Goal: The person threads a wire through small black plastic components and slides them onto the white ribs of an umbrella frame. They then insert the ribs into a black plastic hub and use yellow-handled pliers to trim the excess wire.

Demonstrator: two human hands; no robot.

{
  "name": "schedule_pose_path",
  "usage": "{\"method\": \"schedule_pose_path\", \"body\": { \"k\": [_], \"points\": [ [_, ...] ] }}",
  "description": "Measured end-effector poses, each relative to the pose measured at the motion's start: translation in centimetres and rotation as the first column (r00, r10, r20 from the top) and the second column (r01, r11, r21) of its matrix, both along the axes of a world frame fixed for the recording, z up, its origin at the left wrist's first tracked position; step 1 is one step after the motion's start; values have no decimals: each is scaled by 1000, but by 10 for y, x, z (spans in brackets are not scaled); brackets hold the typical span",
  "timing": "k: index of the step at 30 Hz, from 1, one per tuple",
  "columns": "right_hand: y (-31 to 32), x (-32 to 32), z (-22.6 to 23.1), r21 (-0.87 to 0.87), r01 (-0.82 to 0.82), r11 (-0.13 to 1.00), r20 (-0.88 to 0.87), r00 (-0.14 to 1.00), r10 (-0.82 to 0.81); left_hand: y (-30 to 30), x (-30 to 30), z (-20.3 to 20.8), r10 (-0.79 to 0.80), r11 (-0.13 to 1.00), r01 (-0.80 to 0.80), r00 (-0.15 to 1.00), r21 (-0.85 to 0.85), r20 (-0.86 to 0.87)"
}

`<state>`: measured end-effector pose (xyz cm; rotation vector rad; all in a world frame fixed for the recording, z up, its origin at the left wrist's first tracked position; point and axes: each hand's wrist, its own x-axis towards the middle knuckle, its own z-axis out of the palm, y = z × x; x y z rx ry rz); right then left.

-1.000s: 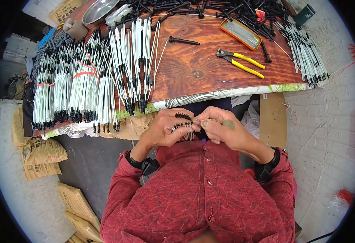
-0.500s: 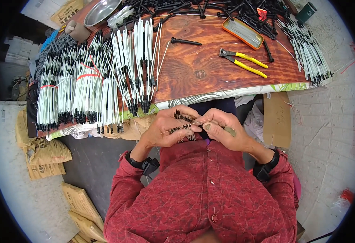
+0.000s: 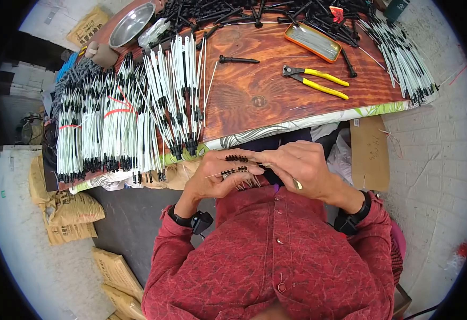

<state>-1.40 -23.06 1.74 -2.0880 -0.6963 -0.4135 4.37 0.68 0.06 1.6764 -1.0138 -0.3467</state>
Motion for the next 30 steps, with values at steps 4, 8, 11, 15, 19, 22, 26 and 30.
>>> {"method": "schedule_pose_path", "body": {
  "k": [4, 8, 11, 15, 19, 22, 26, 30],
  "points": [
    [8, 0, -11, 150, 17, 988, -85, 996, -5, 0, 1, 2, -9, 999, 9, 1000, 32, 14],
    [14, -4, -15, 325, 47, 945, -251, 967, 38, -2, 2, 2, -3, 1000, 4, 1000, 29, -22],
    [14, -3, -14, 314, 50, 948, -257, 966, 34, -2, 2, 4, -1, 999, 4, 998, 50, -67],
    [13, 0, -16, 179, 41, 983, -81, 996, -26, 1, 3, 2, -29, 998, 34, 995, 56, -93],
    [13, 0, -17, 119, 38, 992, -9, 999, -37, 0, 6, 0, -44, 998, 48, 996, 45, -80],
    [10, -1, -15, 150, 13, 989, -106, 994, 3, -1, 4, 2, -47, 997, 51, 997, 63, -62],
    [2, -4, -6, 644, 137, 753, -691, 525, 496, -4, 2, 4, -46, 995, 50, 997, 82, -54],
    [10, -11, -6, 269, 29, 963, -366, 928, 75, -8, 1, 5, -35, 996, 36, 999, 87, -22]
  ]
}}
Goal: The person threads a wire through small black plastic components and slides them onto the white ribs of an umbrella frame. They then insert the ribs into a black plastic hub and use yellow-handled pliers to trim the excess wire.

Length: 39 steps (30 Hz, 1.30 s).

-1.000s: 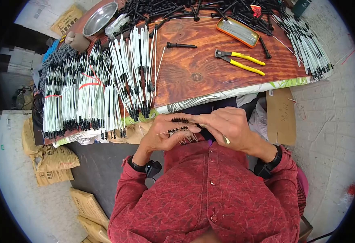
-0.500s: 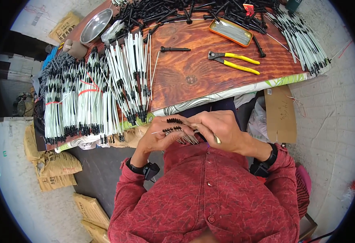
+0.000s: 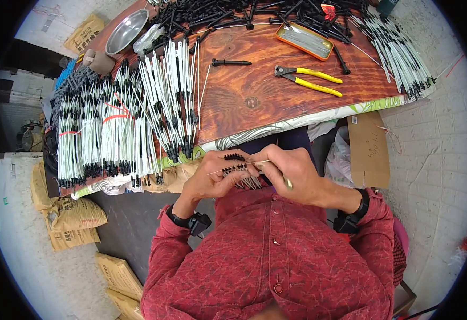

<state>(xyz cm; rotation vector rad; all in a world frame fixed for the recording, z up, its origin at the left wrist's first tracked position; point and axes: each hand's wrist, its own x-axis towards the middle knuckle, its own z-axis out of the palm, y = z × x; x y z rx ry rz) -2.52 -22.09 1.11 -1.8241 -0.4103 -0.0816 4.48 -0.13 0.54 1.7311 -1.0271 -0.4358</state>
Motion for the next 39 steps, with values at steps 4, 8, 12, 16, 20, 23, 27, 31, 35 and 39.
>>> {"method": "schedule_pose_path", "body": {
  "k": [4, 8, 12, 16, 20, 23, 27, 31, 35, 39],
  "points": [
    [-3, -3, 2, 48, 10, 999, -139, 990, -3, -4, 2, -3, -7, 1000, 8, 998, -16, 55],
    [-17, 6, 7, 613, 82, 786, -629, 653, 422, -3, -1, -1, -30, 999, 30, 998, 16, 50],
    [-27, 3, 8, 270, -159, 950, -364, 896, 253, -11, -2, -2, -31, 999, 31, 999, -28, 11],
    [-41, 6, 4, 19, -191, 981, -60, 980, 192, -7, -5, -5, -36, 996, 32, 998, -83, -49],
    [-47, -7, 14, 454, -164, 876, -571, 701, 427, -5, -3, -11, -40, 994, 30, 995, -110, -88],
    [-44, -23, 26, -593, 183, 784, 333, 942, 32, 16, 1, -21, 23, 992, -41, 989, -119, -145],
    [-56, -29, 22, -157, 176, 972, 114, 981, -159, 33, 5, -21, 71, 986, -108, 962, -129, -263],
    [-64, -1, 22, -259, 264, 929, 14, 963, -270, 32, 19, -22, -119, 978, 59, 945, -199, -305],
    [-53, 8, 19, -272, 181, 945, 34, 983, -179, 42, 22, -35, -204, 942, 85, 914, -325, -352],
    [-39, 15, 13, -292, 131, 947, 105, 989, -104, 47, 20, -37, -203, 930, 41, 885, -364, -420]
  ]
}}
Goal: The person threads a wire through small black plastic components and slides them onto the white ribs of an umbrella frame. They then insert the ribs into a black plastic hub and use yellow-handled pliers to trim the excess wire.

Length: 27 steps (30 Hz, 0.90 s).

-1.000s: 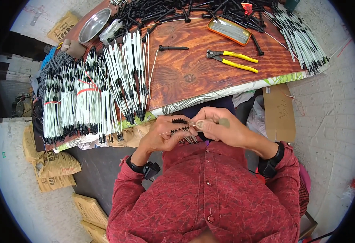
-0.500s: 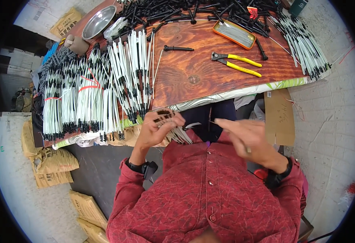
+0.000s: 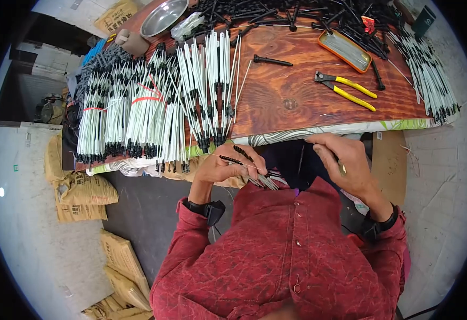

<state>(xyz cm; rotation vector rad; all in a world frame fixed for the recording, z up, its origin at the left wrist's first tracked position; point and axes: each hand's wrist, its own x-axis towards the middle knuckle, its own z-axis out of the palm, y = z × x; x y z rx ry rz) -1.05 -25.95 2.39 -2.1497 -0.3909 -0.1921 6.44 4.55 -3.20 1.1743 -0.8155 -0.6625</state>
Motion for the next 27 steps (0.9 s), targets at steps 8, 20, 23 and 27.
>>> {"method": "schedule_pose_path", "body": {
  "k": [8, 20, 23, 27],
  "points": [
    [26, 11, 3, 71, -142, 987, 132, 982, 132, -2, -1, 4, -35, 998, 32, 998, -53, -56],
    [57, 14, 1, 119, -272, 955, 174, 953, 249, 1, 1, 4, -103, 995, 102, 994, 15, 45],
    [58, 14, -1, 118, -275, 954, 166, 953, 254, -1, 1, 5, -107, 994, 106, 993, 19, 51],
    [60, 14, -4, 115, -264, 958, 176, 954, 242, -2, 3, 5, -137, 991, 136, 987, 15, 85]
  ]
}}
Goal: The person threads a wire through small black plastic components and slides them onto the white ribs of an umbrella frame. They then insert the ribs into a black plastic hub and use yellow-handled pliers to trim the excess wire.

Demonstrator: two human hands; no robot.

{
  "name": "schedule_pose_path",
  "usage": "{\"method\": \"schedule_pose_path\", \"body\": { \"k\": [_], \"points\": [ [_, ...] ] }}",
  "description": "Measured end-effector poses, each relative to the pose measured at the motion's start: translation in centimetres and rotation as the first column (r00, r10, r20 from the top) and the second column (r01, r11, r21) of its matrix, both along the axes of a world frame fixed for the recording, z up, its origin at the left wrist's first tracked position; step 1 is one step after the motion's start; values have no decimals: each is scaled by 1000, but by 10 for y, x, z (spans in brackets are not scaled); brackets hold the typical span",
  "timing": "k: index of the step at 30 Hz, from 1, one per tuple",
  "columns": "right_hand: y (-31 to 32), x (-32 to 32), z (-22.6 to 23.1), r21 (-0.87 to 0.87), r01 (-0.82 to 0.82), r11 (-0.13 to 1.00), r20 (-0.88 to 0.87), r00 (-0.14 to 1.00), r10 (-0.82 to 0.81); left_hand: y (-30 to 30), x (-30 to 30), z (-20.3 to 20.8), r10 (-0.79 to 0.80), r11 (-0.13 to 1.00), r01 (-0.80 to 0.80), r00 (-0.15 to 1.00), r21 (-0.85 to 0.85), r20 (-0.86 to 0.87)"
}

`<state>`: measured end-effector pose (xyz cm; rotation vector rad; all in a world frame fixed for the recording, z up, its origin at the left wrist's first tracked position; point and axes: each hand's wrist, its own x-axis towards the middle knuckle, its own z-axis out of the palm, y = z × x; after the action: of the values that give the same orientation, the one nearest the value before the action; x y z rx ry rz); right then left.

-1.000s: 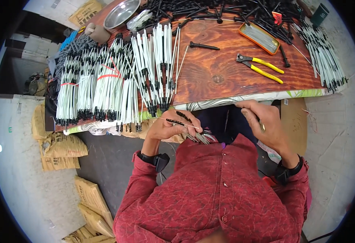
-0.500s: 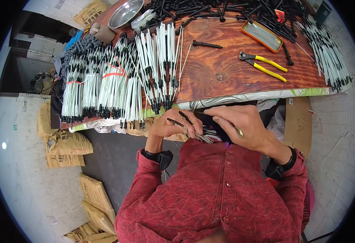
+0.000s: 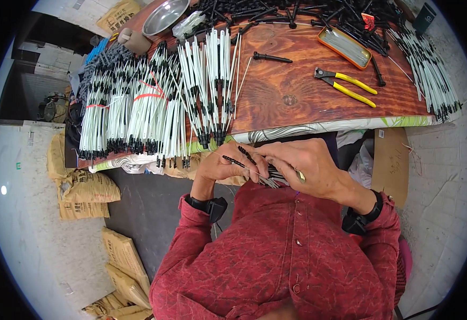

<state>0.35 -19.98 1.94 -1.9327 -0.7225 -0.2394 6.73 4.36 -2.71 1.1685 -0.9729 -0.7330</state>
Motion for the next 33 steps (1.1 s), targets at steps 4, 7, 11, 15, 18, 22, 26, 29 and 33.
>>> {"method": "schedule_pose_path", "body": {
  "k": [4, 7, 11, 15, 18, 22, 26, 29, 33],
  "points": [
    [-4, -2, 0, -29, 4, 1000, 13, 1000, -4, -2, 0, -1, -2, 1000, 3, 1000, -13, 24],
    [-5, -2, 2, -42, -2, 999, 8, 1000, 3, 1, -1, -2, 12, 1000, -12, 1000, 7, 15],
    [-7, -3, 2, -32, -5, 999, 5, 1000, 6, -3, -1, 4, -3, 999, 2, 1000, 34, 31],
    [-4, -3, -1, -43, 1, 999, 21, 1000, 0, -4, -2, 1, 2, 1000, -2, 1000, -6, 24],
    [-6, -7, 2, -107, 15, 994, 66, 998, -8, -8, -4, 7, 19, 999, -21, 997, 27, 74],
    [-9, -18, 17, -253, 65, 965, 149, 988, -28, -18, -7, 22, 1, 994, -12, 994, 106, 106],
    [-16, -22, 30, -287, 105, 952, 160, 985, -60, -13, -7, 8, 28, 995, -38, 994, 94, 109],
    [-18, -22, 29, -251, 104, 962, 131, 989, -73, -14, -7, 7, 37, 997, -42, 995, 58, 90],
    [-16, -20, 19, -229, 90, 969, 128, 990, -62, -15, -8, 7, 34, 999, -36, 997, 23, 65]
  ]
}}
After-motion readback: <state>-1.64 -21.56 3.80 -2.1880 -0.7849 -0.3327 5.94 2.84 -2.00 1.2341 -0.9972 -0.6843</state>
